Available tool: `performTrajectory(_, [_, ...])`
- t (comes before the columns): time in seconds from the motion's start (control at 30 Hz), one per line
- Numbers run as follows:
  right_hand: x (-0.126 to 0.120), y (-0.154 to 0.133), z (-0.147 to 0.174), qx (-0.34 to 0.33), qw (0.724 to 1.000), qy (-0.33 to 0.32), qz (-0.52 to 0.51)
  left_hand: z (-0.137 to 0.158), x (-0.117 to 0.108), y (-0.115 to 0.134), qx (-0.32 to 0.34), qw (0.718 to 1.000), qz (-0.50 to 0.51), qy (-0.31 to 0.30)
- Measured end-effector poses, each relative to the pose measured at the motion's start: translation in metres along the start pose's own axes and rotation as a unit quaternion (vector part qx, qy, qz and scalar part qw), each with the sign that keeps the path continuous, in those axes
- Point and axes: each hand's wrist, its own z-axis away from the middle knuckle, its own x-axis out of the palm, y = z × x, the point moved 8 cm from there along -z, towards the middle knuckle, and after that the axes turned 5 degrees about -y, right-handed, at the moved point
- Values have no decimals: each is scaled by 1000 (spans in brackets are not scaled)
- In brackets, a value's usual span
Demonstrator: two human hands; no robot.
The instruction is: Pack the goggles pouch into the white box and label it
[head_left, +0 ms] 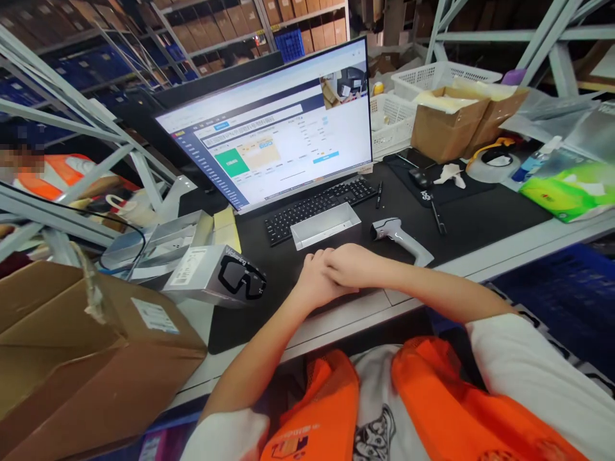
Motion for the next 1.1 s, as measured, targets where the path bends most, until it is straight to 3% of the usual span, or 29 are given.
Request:
performTrajectory(0.03, [1,-7,-1,-15,1000,12,9,1,0,-2,7,999,33,13])
performTrajectory(0.07, [4,-8,0,-24,999,14,-46,2,0,-3,19,997,73,23])
performTrajectory(0.13, [-1,2,12,-42,989,89,-108,6,-1,-3,56,990,125,45])
performTrajectory(0.17, [-4,11,21,-43,985,138,-93,8,-3,-3,69,986,138,56])
performTrajectory(0.2, [-1,21,27,-33,985,148,-80,9,-6,-3,78,982,155,75])
performTrajectory(0.3, [26,39,34,-18,990,85,-107,14,-25,-8,84,952,218,200])
performTrajectory(0.37, [34,40,34,-8,991,103,-89,16,-34,-5,92,943,199,252])
performTrajectory(0.53, [40,38,30,-7,990,112,-91,14,-17,3,49,987,83,132])
performTrajectory(0.73, [51,56,43,10,983,63,-174,37,-22,5,53,992,-22,116])
performTrajectory(0.87, [52,56,45,4,985,94,-148,31,-13,0,28,995,60,69])
performTrajectory(0.97, [51,54,44,17,987,92,-133,27,-17,3,39,987,100,117])
performTrajectory(1.1, [45,50,43,37,990,104,-91,36,-31,12,89,976,-6,197])
